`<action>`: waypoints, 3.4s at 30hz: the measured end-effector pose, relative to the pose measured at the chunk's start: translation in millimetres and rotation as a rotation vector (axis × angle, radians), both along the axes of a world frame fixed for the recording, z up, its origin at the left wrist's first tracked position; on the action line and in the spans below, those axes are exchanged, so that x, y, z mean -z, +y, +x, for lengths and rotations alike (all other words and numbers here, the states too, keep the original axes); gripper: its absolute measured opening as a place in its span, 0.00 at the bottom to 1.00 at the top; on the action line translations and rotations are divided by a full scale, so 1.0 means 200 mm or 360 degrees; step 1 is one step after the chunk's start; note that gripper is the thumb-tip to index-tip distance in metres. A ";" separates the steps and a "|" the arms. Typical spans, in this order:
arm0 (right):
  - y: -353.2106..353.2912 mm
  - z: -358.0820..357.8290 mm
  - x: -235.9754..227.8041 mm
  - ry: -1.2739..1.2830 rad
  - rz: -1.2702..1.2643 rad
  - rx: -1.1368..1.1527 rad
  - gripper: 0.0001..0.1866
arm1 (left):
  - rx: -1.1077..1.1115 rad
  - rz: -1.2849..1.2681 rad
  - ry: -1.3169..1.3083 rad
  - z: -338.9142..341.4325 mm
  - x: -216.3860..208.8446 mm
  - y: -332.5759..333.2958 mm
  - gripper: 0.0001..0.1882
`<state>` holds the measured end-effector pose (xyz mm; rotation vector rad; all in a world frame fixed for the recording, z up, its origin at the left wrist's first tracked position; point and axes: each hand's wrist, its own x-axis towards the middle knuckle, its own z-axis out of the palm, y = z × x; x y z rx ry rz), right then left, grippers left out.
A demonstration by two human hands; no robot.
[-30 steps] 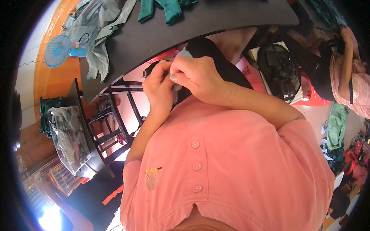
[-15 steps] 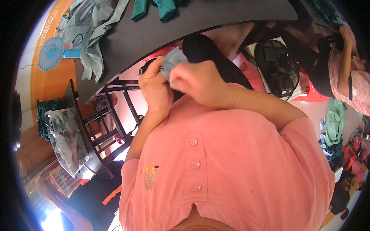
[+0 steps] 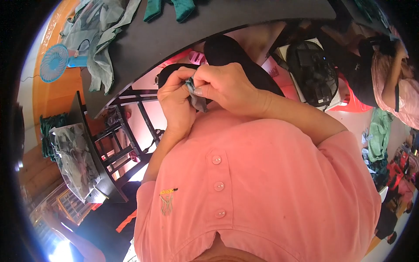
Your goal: Folding and inspecting small strips of green fabric in a textile manufacturing setting.
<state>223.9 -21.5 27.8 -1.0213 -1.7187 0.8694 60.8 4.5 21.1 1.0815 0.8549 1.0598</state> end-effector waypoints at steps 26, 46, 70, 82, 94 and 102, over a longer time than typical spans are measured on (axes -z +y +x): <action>0.01 0.03 0.02 0.0684 -0.0870 0.0090 0.06 | -0.0057 -0.0130 0.0228 0.00 -0.01 -0.04 0.12; 0.06 0.09 0.01 0.0267 -0.0325 0.0033 0.06 | 0.0118 -0.0112 0.0187 -0.01 0.01 -0.03 0.08; 0.09 0.12 0.10 -0.0462 0.0378 -0.0035 0.08 | 0.0046 -0.0660 -0.0047 0.01 0.01 -0.04 0.08; 0.17 0.00 0.15 -0.0747 0.0662 0.0175 0.07 | -0.0166 -0.0272 0.0454 0.01 0.11 0.00 0.11; 0.16 -0.09 0.18 -0.0275 0.0460 0.0531 0.14 | -0.0471 -0.0018 0.0304 0.08 0.13 0.03 0.08; 0.13 0.02 0.21 -0.0176 0.0297 0.0383 0.11 | 0.0329 -0.1178 -0.0522 -0.02 0.17 0.01 0.12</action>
